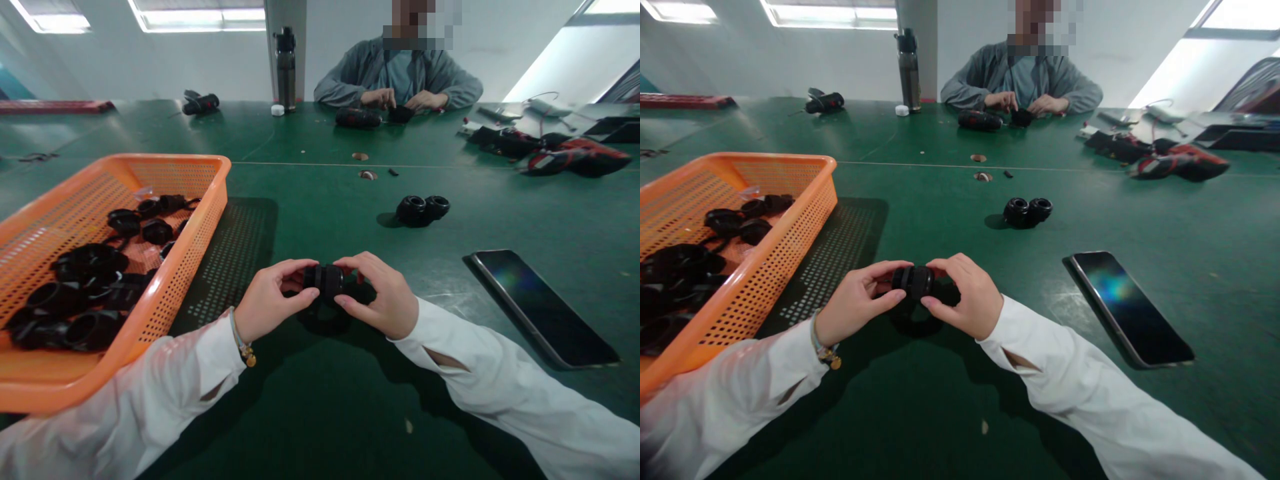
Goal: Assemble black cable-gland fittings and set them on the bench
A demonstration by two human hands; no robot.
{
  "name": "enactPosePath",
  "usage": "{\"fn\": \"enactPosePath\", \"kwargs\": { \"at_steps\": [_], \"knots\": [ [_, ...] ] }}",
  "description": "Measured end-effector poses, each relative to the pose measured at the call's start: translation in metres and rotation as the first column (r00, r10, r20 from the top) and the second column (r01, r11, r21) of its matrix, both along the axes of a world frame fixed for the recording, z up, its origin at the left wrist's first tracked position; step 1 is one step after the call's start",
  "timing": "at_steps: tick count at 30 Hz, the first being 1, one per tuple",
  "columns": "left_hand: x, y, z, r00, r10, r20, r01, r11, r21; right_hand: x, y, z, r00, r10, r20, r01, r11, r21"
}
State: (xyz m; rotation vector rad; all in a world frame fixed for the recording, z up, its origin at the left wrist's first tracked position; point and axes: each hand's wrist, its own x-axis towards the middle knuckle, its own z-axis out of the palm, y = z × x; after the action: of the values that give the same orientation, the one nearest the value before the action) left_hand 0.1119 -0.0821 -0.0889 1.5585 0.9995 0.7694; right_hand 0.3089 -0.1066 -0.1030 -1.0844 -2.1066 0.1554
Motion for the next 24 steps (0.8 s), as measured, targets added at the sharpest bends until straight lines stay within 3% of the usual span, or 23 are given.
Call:
{"fn": "enactPosePath", "kwargs": {
  "at_steps": [24],
  "knots": [
    [0.0001,-0.001,0.0008,1.0,0.003,0.012,-0.003,1.0,-0.008,0.0004,0.0002,0.003,0.999,0.008,0.033,-0.008,1.0,-0.001]
  ]
}}
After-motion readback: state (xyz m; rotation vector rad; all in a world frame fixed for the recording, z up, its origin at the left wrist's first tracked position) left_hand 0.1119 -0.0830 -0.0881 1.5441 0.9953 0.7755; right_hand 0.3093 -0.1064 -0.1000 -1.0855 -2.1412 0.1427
